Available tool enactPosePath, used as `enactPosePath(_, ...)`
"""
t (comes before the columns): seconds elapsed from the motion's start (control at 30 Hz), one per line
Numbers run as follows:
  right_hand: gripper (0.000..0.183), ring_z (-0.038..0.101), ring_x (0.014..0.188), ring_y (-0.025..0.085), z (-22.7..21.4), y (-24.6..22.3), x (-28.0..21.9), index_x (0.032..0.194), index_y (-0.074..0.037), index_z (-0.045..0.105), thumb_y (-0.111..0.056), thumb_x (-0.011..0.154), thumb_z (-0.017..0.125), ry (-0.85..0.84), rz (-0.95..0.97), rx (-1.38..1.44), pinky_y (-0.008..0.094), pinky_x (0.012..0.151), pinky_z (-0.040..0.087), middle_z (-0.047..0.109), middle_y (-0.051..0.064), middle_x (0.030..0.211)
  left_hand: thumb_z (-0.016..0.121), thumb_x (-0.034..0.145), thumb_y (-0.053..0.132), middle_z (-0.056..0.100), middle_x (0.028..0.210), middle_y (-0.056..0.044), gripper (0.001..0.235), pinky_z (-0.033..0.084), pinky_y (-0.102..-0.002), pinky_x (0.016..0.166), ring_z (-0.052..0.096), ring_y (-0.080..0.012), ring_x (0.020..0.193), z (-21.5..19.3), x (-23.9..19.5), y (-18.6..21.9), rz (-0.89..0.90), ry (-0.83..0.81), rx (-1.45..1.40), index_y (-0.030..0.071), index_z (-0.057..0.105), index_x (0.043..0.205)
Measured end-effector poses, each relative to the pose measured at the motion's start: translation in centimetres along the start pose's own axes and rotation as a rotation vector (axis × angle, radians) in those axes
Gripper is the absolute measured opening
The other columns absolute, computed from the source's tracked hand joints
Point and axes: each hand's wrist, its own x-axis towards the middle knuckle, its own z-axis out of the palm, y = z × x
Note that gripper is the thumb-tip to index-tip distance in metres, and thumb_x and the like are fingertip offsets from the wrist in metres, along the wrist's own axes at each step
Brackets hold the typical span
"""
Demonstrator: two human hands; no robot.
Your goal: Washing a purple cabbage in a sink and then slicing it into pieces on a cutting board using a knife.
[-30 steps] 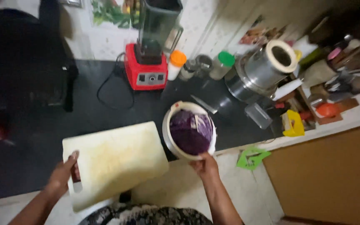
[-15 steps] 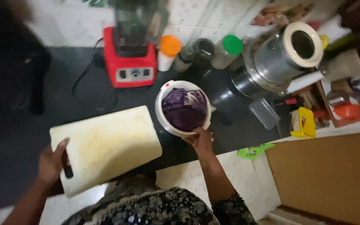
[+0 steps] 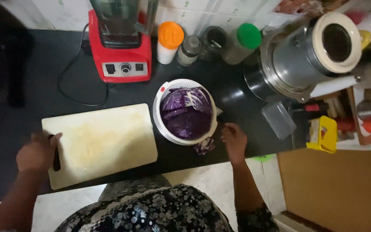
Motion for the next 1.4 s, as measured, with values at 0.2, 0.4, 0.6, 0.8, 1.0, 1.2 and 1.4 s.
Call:
enactPosePath(0.2,0.034,0.059,0.102,0.026,2.7,-4.2,0.6,0.122,-0.009,0.06,-0.028,0.093,0.056,0.121,-0.472,-0.356,0.039,0.082,0.05,0.062,0.013,0.114,0.047,0.1,0.054,0.063,0.108,-0.024,0.059,0.054,-0.055,0.069,0.067,-0.0458,0.094,-1.3,0.4,1.2,-0.144,0.035,-0.246,0.0,0.056,0.119)
enactPosePath(0.4,0.069,0.049,0.117,0.036,6.5,-8.2,2.2,0.142,-0.011,0.043,-0.022,0.081,0.075,-0.016,-0.752,-0.547,0.048,0.096,0.043,0.052,0.021,0.126,0.061,0.093,0.043,0.062,0.113,-0.022,0.048,0.053,-0.057,0.066,0.065,-0.0446,0.093,-3.8,-1.9,6.2,-0.058,0.292,-0.275,0.008,0.059,0.126)
enactPosePath(0.6,0.073,0.051,0.108,0.036,8.6,-8.5,4.8,0.138,-0.017,0.048,-0.024,0.073,0.079,-0.05,-0.703,-0.79,0.049,0.084,0.048,0.052,0.018,0.117,0.069,0.089,0.032,0.065,0.11,-0.011,0.041,0.054,-0.044,0.072,0.068,-0.0311,0.086,-8.6,-5.1,13.5,0.241,0.48,-0.46,0.008,0.062,0.121)
enactPosePath(0.8,0.079,0.057,0.099,0.037,7.6,-8.2,5.9,0.13,-0.015,0.051,-0.024,0.059,0.083,-0.041,-0.775,-0.634,0.051,0.078,0.05,0.056,0.014,0.107,0.068,0.081,0.012,0.063,0.106,-0.017,0.037,0.05,-0.046,0.086,0.064,-0.0364,0.1,-14.8,-5.2,22.8,0.692,0.438,-0.567,0.008,0.061,0.117)
enactPosePath(1.0,0.043,0.058,0.106,0.035,3.4,-2.9,9.1,0.131,-0.009,0.051,-0.013,0.09,0.062,-0.064,-0.655,-0.404,0.048,0.09,0.046,0.058,0.018,0.115,0.057,0.091,0.02,0.055,0.124,-0.014,0.037,0.048,-0.045,0.09,0.053,-0.0343,0.118,-15.4,-2.2,33.4,1.113,0.699,-0.278,0.017,0.054,0.127)
enactPosePath(1.2,0.036,0.06,0.109,0.031,0.3,6.4,12.2,0.125,-0.011,0.058,-0.014,0.089,0.053,-0.092,-0.383,-0.937,0.046,0.094,0.048,0.06,0.014,0.115,0.053,0.094,0.015,0.05,0.134,-0.012,0.045,0.043,-0.05,0.101,0.047,-0.0324,0.128,-15.8,-1.5,37.3,1.065,0.469,-0.051,0.022,0.043,0.138)
enactPosePath(1.4,0.044,0.057,0.112,0.034,0.3,10.7,13.4,0.126,-0.01,0.055,-0.014,0.082,0.061,-0.048,-0.608,-0.989,0.045,0.093,0.049,0.058,0.015,0.115,0.056,0.091,0.013,0.055,0.116,-0.011,0.04,0.052,-0.043,0.09,0.057,-0.0313,0.113,-14.1,0.8,38.6,1.075,0.401,-0.045,0.017,0.05,0.13)
